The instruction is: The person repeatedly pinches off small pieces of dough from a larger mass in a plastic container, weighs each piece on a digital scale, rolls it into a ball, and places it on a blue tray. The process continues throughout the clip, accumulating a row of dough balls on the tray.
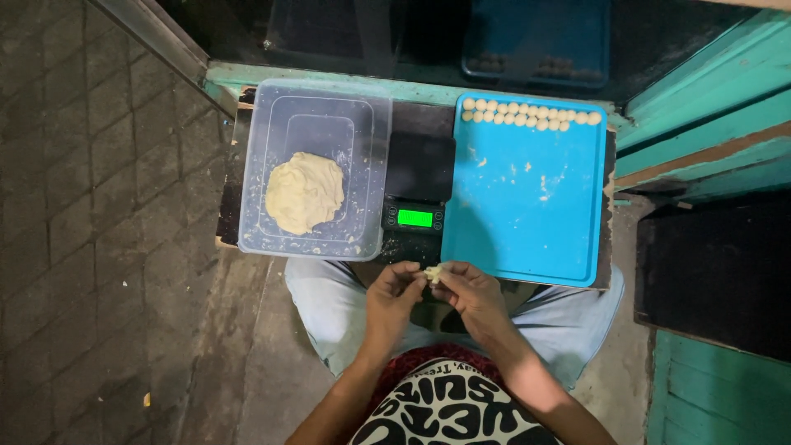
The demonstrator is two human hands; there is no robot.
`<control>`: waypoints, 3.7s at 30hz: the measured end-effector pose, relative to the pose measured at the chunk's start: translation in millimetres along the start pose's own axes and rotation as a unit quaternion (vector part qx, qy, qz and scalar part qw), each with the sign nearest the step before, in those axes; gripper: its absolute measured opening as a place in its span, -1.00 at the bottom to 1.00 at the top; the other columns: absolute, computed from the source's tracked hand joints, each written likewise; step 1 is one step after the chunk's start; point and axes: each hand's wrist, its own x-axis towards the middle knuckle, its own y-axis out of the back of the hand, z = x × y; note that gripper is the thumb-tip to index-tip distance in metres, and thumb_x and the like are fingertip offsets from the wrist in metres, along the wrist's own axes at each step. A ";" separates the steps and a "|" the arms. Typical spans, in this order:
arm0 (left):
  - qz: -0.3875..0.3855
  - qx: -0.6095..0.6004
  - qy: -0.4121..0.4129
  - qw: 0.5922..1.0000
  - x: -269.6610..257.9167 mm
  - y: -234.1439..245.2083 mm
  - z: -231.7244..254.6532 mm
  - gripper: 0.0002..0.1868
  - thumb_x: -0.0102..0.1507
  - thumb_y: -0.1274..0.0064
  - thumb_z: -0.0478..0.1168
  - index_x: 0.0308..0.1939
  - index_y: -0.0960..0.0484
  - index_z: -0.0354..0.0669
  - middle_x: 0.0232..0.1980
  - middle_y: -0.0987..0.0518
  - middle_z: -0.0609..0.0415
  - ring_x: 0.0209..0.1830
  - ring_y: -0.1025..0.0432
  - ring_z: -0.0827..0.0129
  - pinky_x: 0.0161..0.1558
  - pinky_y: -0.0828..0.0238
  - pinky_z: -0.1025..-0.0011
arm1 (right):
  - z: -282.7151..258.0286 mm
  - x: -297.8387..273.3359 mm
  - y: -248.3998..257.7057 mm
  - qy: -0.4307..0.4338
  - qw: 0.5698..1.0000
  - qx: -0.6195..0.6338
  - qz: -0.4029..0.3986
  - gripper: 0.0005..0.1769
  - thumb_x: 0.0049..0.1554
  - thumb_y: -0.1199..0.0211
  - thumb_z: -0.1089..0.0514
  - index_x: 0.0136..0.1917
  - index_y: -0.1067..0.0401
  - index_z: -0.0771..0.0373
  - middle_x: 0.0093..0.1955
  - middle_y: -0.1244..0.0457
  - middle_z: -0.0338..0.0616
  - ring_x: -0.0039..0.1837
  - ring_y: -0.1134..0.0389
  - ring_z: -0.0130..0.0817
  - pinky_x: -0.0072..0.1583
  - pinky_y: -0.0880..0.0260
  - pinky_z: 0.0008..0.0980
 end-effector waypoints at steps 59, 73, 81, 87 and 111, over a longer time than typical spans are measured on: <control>0.341 0.404 -0.316 0.787 86.7 114.0 24.0 -0.63 0.21 -0.31 -0.28 0.10 -0.66 -0.05 -0.06 -0.50 0.05 -0.23 -0.48 0.21 -0.13 -0.49 0.33 | 4.2 129.6 123.3 0.220 0.883 -0.394 0.132 -0.77 0.03 -0.52 0.28 -0.01 -0.61 0.19 -0.19 -0.33 -0.03 -0.23 -0.38 -0.28 -0.20 -0.47 -0.25; 0.402 0.482 -0.121 0.769 117.9 135.9 -4.5 -0.50 0.00 -0.50 0.10 -0.17 -0.59 0.05 -0.22 -0.57 0.12 -0.12 -0.55 0.03 -0.06 -0.51 0.01 | -25.0 108.7 94.0 0.133 0.905 -0.378 0.142 -0.79 0.05 -0.49 0.21 -0.04 -0.55 0.25 -0.22 -0.30 -0.08 -0.37 -0.41 -0.24 -0.31 -0.46 -0.33; 0.443 0.416 -0.146 0.781 127.7 137.3 -20.9 -0.81 0.11 -0.38 -0.06 -0.28 -0.70 0.10 -0.33 -0.65 0.15 -0.21 -0.58 0.09 -0.13 -0.57 0.08 | -37.3 91.7 76.5 0.139 0.904 -0.378 0.145 -0.80 0.05 -0.46 0.24 -0.03 -0.57 0.27 -0.23 -0.30 -0.09 -0.38 -0.40 -0.27 -0.29 -0.45 -0.36; 0.425 0.317 -0.103 0.842 122.7 137.8 -6.1 -0.83 0.13 -0.25 -0.04 -0.26 -0.77 0.06 -0.35 -0.68 -0.03 -0.24 -0.61 0.00 -0.16 -0.55 0.12 | -42.8 83.8 69.5 0.151 0.903 -0.375 0.144 -0.81 0.07 -0.46 0.26 -0.03 -0.57 0.31 -0.24 -0.29 -0.05 -0.38 -0.39 -0.27 -0.28 -0.45 -0.33; 0.374 0.008 -0.130 0.918 93.0 126.3 0.4 -0.76 0.12 -0.41 -0.20 -0.13 -0.81 -0.03 -0.15 -0.71 0.00 -0.14 -0.45 0.48 0.01 -0.45 0.43 | -48.0 75.2 60.9 0.162 0.913 -0.350 0.136 -0.82 0.08 -0.43 0.33 -0.02 -0.56 0.39 -0.20 -0.34 0.09 -0.37 -0.38 -0.25 -0.27 -0.47 -0.31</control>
